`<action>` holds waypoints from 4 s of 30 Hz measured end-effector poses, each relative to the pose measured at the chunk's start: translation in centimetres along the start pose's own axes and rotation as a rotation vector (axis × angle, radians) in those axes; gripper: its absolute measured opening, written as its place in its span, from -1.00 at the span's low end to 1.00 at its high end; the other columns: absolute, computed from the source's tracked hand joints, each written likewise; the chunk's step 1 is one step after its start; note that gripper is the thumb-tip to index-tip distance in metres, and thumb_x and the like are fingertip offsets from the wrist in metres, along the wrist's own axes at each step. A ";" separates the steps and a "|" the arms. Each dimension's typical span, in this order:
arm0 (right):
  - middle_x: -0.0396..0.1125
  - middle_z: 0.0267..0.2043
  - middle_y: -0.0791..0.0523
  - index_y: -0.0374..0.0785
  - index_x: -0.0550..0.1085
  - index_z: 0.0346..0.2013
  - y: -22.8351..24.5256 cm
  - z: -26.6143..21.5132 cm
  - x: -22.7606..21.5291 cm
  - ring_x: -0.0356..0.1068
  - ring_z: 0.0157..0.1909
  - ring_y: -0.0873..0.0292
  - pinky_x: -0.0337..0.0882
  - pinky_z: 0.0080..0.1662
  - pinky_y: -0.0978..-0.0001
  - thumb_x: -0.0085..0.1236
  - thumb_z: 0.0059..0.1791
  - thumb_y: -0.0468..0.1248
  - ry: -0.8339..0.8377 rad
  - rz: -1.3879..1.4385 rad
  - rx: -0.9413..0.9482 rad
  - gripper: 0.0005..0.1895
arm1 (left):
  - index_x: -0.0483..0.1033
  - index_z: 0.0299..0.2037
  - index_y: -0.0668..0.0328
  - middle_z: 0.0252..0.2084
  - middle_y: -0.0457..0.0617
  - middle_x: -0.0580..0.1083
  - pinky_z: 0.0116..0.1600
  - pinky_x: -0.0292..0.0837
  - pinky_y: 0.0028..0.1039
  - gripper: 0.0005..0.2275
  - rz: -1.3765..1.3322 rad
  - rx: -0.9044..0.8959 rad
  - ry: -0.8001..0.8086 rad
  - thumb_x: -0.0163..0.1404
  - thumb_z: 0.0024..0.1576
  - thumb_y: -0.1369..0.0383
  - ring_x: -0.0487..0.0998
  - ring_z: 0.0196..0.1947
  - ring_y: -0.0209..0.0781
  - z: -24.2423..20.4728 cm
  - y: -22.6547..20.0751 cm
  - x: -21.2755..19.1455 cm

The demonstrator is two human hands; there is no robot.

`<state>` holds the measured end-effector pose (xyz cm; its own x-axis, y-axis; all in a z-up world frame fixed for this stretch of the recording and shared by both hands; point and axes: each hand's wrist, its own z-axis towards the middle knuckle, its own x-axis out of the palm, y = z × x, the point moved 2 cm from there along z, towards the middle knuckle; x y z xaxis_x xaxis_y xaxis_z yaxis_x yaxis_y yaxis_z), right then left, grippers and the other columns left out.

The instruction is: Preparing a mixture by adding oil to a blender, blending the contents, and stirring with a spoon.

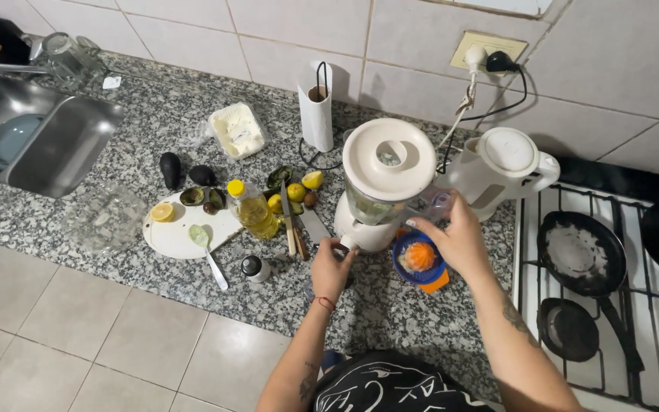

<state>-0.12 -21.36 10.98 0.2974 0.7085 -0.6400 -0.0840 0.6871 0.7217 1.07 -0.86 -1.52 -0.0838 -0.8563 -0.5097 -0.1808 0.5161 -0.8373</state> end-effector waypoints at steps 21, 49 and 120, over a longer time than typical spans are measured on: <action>0.40 -0.25 -0.01 -0.27 0.32 -0.16 0.0 5.8 2.2 0.41 -0.11 0.05 0.40 -0.09 0.18 0.41 -0.29 -0.22 -0.069 0.306 0.286 -0.47 | 0.22 -0.12 0.24 -0.21 0.20 0.50 -0.17 0.48 -0.12 -0.65 0.084 0.118 0.009 -0.02 0.10 0.15 0.54 -0.20 0.15 2.2 -0.2 1.9; 0.38 -0.28 0.00 -0.30 0.42 -0.27 -4.0 6.4 1.9 0.37 -0.21 0.17 0.41 -0.16 0.27 0.40 -0.29 -0.30 -0.126 0.407 0.257 -0.60 | 0.27 -0.16 0.21 -0.28 0.16 0.54 -0.19 0.49 -0.19 -0.67 0.102 0.140 -0.140 0.01 0.07 0.15 0.58 -0.29 0.08 3.9 2.5 4.2; 0.40 -0.40 0.12 -0.14 0.26 -0.44 -8.9 13.7 4.2 0.45 -0.45 0.19 0.51 -0.38 0.44 0.41 -0.25 -0.29 0.006 0.736 0.322 -0.60 | 0.24 -0.20 0.23 -0.47 0.02 0.51 -0.43 0.50 -0.45 -0.74 0.148 0.200 -0.170 0.03 0.08 0.28 0.57 -0.46 -0.14 3.8 -2.3 0.3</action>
<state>14.91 -26.75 5.46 0.2674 0.9632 0.0285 0.0222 -0.0358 0.9991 5.16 -2.21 -0.54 0.0730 -0.7639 -0.6412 0.0187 0.6438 -0.7649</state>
